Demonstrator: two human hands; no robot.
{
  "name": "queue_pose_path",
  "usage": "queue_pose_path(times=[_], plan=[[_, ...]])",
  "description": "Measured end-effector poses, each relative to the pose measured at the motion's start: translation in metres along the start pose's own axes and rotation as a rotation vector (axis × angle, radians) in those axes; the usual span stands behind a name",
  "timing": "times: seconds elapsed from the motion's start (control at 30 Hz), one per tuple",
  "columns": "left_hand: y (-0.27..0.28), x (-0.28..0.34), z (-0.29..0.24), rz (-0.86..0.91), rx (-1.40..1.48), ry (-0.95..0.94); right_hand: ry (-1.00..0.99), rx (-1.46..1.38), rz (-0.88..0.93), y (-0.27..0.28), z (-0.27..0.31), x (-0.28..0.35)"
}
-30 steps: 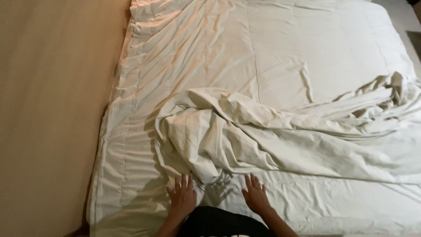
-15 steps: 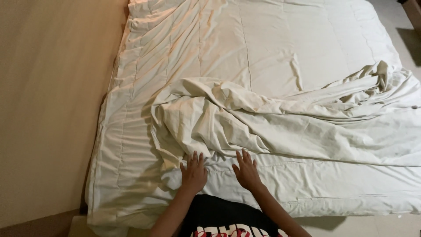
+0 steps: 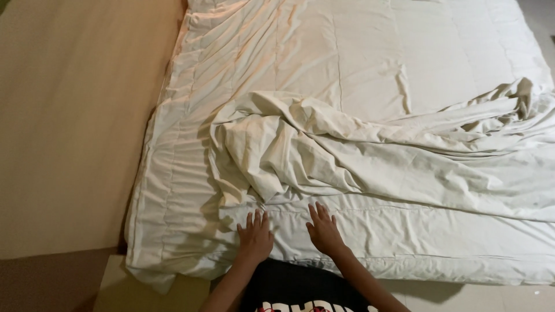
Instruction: The person spreads and smooths a white fitted sheet over a mattress, walking around the bed to pull and tuck the fabric at the corners and along the sides. The person repeatedly smooths the surface of the sheet with both hands to remove wrinkles.
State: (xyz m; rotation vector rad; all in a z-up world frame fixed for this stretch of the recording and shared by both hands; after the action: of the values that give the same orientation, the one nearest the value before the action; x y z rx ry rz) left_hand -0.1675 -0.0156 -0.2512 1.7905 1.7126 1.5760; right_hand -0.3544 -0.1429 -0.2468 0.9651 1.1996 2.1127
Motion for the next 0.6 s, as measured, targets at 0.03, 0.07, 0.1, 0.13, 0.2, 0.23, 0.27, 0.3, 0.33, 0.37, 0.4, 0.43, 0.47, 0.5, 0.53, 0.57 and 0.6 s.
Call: queue_pose_path(times=[0.03, 0.07, 0.1, 0.13, 0.2, 0.23, 0.27, 0.3, 0.33, 0.37, 0.4, 0.43, 0.47, 0.5, 0.53, 0.57, 0.6], plan=[[-0.006, 0.003, 0.005, 0.001, 0.003, 0.008, 0.005, -0.001, 0.006, 0.001, 0.005, 0.001], [-0.011, 0.005, 0.009, -0.007, 0.005, 0.011, 0.01, 0.001, 0.023, 0.0, 0.009, 0.002], [-0.016, 0.007, 0.014, -0.016, 0.007, 0.014, 0.014, 0.003, 0.039, 0.0, 0.013, 0.003], [-0.02, 0.008, 0.018, -0.014, 0.009, 0.021, 0.018, 0.002, 0.046, 0.0, 0.017, 0.003], [-0.027, 0.008, 0.025, -0.031, 0.009, 0.016, 0.022, -0.005, 0.067, -0.002, 0.024, 0.003], [-0.025, 0.013, 0.026, -0.03, 0.01, 0.02, 0.024, -0.006, 0.071, -0.007, 0.026, 0.002], [-0.022, 0.017, 0.026, -0.032, 0.01, 0.019, 0.027, -0.002, 0.068, -0.011, 0.026, 0.001], [-0.02, 0.02, 0.026, -0.033, 0.011, 0.018, 0.029, 0.002, 0.065, -0.015, 0.027, -0.001], [-0.022, 0.019, 0.03, -0.03, 0.011, 0.017, 0.027, 0.001, 0.067, -0.016, 0.029, 0.0], [-0.022, 0.018, 0.032, -0.045, 0.01, -0.012, 0.033, 0.01, 0.062, -0.018, 0.032, 0.0], [-0.023, 0.017, 0.034, -0.058, 0.007, -0.041, 0.038, 0.017, 0.058, -0.019, 0.035, 0.001], [-0.026, 0.017, 0.036, -0.054, 0.007, -0.041, 0.035, 0.016, 0.061, -0.02, 0.039, 0.002], [-0.024, 0.014, 0.037, -0.092, -0.002, -0.055, 0.04, 0.015, 0.054, -0.018, 0.044, 0.001], [-0.022, 0.012, 0.038, -0.13, -0.01, -0.068, 0.046, 0.014, 0.048, -0.016, 0.048, 0.001], [-0.018, 0.01, 0.037, -0.128, -0.013, -0.077, 0.037, 0.014, 0.043, -0.014, 0.052, 0.001], [-0.013, 0.007, 0.037, -0.129, 0.0, -0.088, 0.034, 0.011, 0.038, -0.011, 0.056, 0.002], [-0.008, 0.004, 0.037, -0.129, 0.012, -0.099, 0.029, 0.008, 0.032, -0.008, 0.06, 0.001]])
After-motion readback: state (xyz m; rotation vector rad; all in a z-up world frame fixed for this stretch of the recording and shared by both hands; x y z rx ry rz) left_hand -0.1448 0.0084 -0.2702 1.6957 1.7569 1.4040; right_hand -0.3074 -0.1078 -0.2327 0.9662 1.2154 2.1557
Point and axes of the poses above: each hand's wrist, its own x-axis away from the middle knuckle, its own y-axis out of the back of the hand, z = x × y, the point moved 8 cm from there along -x, towards the middle knuckle, and after that the axes turned 2 degrees about y, right-handed, at the moved point
